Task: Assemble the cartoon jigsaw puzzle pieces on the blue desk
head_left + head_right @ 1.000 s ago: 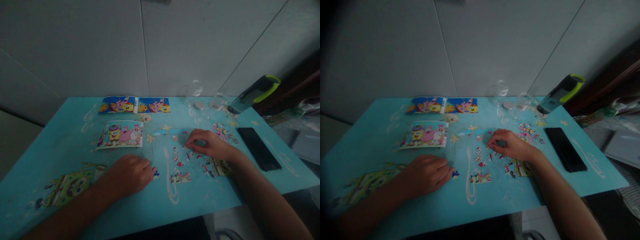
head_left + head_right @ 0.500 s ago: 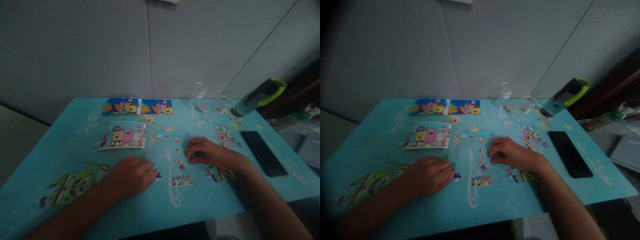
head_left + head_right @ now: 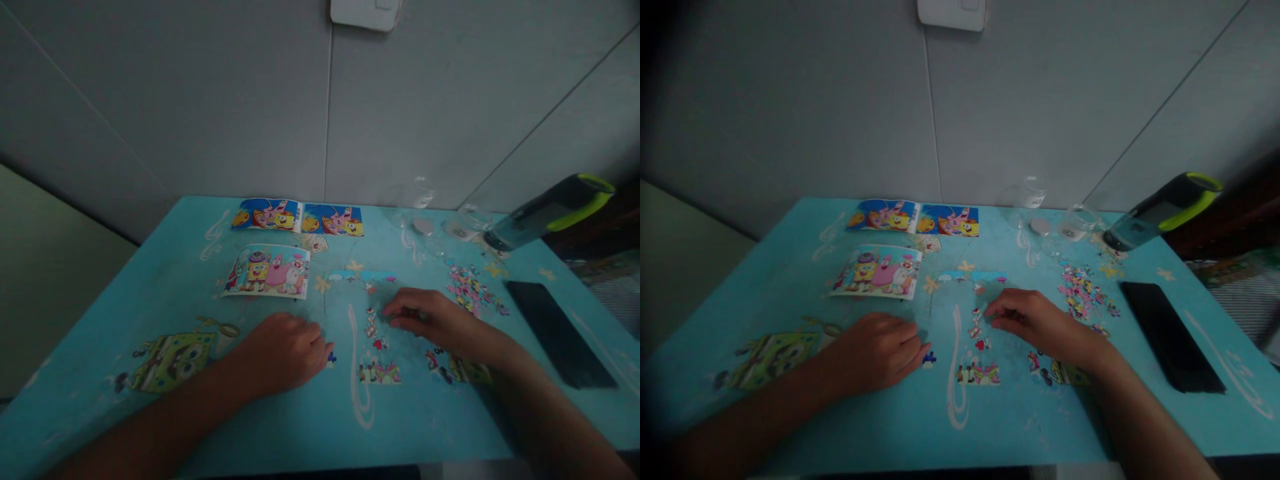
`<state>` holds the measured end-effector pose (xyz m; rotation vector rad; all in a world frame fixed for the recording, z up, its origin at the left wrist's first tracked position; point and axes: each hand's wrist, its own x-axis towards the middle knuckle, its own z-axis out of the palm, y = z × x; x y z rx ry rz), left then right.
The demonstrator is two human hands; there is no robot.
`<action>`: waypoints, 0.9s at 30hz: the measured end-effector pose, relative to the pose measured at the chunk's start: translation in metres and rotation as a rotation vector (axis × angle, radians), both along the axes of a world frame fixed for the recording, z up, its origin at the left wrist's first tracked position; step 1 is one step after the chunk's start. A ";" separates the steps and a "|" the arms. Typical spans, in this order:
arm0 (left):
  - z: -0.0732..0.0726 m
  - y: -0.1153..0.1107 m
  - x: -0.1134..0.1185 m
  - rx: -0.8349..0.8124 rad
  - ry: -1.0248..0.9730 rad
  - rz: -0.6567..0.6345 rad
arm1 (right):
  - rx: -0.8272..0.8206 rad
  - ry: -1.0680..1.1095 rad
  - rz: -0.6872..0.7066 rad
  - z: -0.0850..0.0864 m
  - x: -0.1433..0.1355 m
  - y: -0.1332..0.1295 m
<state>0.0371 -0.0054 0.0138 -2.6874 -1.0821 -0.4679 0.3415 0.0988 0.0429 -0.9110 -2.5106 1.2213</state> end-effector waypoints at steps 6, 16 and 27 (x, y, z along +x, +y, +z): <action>0.003 0.004 0.005 -0.014 -0.097 0.070 | -0.053 0.171 -0.172 -0.005 -0.032 -0.022; -0.001 0.000 0.019 -0.447 -0.539 0.152 | -0.375 0.280 -0.360 -0.015 -0.068 -0.044; 0.002 0.028 -0.006 -0.269 -0.488 0.319 | -0.261 0.221 -0.406 -0.014 -0.103 -0.022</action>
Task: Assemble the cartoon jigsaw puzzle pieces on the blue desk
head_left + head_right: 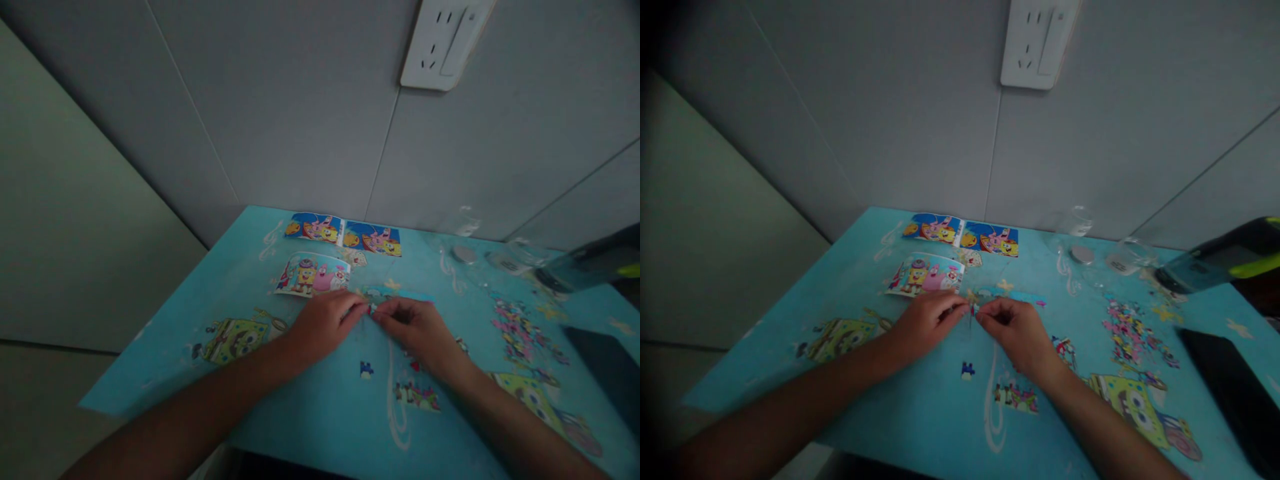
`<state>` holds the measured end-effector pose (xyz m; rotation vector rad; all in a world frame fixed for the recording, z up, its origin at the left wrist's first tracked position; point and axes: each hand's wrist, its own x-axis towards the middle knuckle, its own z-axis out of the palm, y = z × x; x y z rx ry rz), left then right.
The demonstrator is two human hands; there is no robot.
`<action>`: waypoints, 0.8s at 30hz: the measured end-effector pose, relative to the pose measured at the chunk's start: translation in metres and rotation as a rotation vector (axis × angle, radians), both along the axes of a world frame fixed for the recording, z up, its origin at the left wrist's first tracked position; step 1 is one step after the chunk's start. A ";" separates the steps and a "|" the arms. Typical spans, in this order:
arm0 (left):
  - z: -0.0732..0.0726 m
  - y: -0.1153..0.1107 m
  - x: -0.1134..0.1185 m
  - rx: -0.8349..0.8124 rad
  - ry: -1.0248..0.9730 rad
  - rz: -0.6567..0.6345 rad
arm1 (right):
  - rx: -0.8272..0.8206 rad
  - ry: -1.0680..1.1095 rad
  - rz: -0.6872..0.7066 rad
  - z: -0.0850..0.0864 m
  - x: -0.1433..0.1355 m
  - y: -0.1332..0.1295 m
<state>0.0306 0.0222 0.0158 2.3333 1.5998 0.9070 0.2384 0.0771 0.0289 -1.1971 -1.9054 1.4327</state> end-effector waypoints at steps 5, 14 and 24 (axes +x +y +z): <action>-0.005 0.011 -0.016 0.081 0.141 -0.023 | 0.127 -0.181 -0.033 -0.004 -0.012 0.022; -0.011 0.008 -0.010 0.090 0.291 -0.088 | 0.325 -0.484 -0.028 -0.001 -0.016 0.028; -0.012 0.008 -0.008 0.049 0.313 -0.129 | 0.468 -0.505 -0.002 -0.010 -0.013 0.014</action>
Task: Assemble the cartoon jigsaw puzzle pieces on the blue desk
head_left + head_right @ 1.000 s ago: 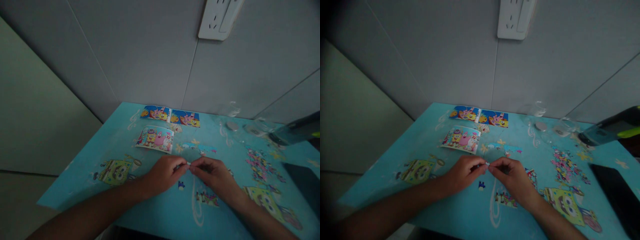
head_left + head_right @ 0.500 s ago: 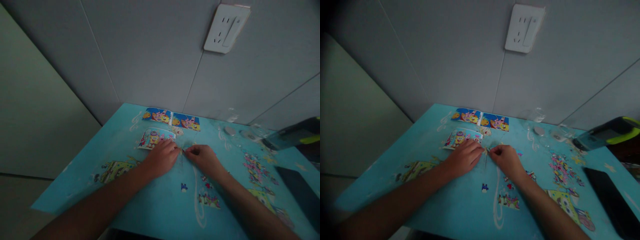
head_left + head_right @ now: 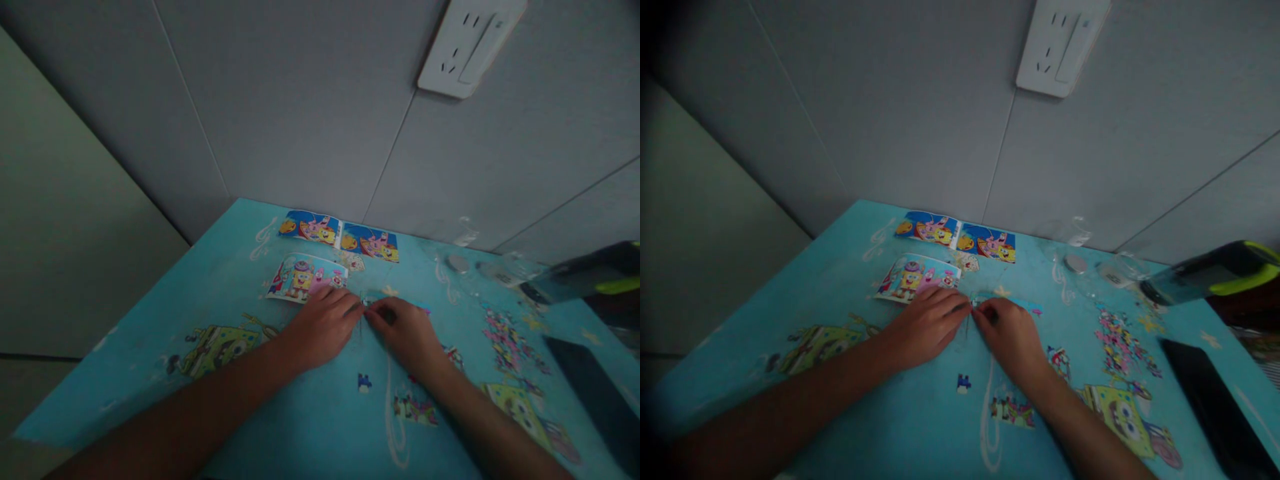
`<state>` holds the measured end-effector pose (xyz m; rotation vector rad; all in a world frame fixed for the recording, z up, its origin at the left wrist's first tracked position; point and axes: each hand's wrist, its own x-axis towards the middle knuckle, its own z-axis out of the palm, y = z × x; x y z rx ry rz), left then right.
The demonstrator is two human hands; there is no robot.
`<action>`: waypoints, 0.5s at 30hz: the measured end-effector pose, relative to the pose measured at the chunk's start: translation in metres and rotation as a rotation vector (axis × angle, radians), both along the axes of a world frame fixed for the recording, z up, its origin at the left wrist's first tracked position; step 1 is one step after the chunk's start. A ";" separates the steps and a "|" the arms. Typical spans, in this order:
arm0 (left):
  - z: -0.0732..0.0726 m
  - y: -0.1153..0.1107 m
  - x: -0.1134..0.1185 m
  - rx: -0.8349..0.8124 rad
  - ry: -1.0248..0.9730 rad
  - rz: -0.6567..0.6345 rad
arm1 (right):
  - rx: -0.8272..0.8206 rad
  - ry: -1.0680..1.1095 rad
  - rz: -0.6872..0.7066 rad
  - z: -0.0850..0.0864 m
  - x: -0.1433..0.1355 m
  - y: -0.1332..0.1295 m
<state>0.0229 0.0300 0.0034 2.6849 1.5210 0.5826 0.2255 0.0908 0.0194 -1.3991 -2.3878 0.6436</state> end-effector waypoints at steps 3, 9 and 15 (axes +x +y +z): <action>0.000 0.000 0.000 -0.016 0.007 -0.004 | 0.117 0.025 0.090 -0.006 0.003 -0.009; 0.002 0.000 0.001 -0.033 0.008 -0.003 | 0.268 -0.084 0.149 -0.012 0.004 -0.020; 0.001 0.000 0.002 -0.013 -0.002 -0.002 | 0.316 -0.161 0.160 -0.008 0.004 -0.021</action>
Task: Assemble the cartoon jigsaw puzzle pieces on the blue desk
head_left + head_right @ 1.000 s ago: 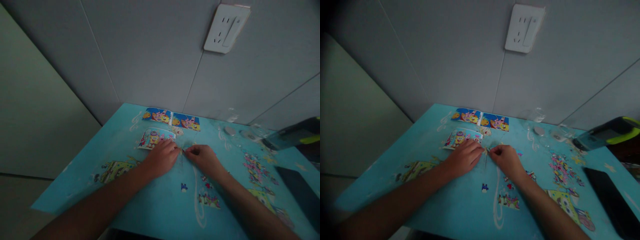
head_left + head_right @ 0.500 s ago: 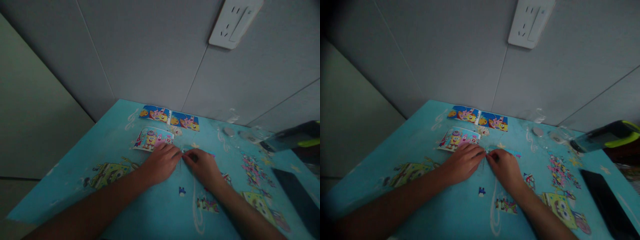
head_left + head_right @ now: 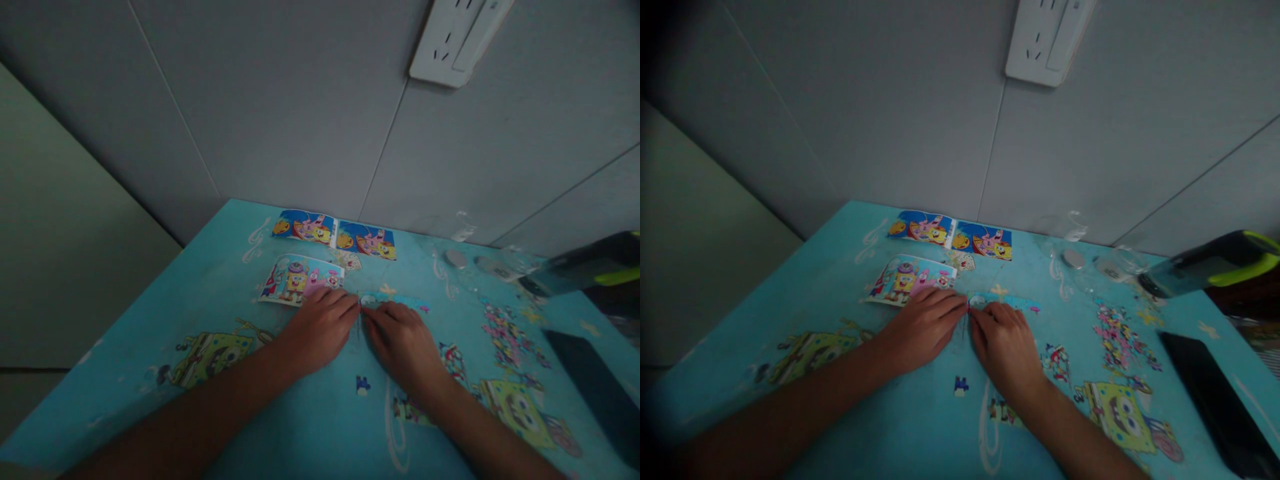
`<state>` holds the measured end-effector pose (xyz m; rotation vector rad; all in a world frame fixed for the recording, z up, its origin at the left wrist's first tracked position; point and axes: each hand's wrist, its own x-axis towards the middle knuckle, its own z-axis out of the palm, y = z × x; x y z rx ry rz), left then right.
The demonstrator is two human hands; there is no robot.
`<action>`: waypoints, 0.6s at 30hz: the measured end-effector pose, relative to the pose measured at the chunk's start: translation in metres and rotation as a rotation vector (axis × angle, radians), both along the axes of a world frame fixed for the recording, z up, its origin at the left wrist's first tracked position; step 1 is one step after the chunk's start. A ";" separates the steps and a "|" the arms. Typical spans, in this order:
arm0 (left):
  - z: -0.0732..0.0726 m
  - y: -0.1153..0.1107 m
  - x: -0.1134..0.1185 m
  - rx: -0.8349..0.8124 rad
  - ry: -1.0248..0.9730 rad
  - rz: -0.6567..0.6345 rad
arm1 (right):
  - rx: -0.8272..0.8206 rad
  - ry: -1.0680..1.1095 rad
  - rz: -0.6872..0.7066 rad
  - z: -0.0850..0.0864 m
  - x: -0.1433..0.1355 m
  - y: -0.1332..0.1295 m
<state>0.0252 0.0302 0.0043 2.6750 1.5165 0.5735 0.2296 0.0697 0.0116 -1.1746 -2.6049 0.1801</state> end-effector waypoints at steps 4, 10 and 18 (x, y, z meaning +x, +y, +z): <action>-0.002 0.001 0.000 0.005 -0.010 -0.010 | 0.010 -0.028 -0.006 0.002 0.000 0.000; -0.003 0.002 0.000 0.014 -0.031 -0.020 | -0.011 -0.035 0.011 0.003 -0.002 -0.001; -0.010 0.003 -0.003 0.010 -0.045 -0.026 | 0.014 0.187 -0.043 0.015 0.042 0.026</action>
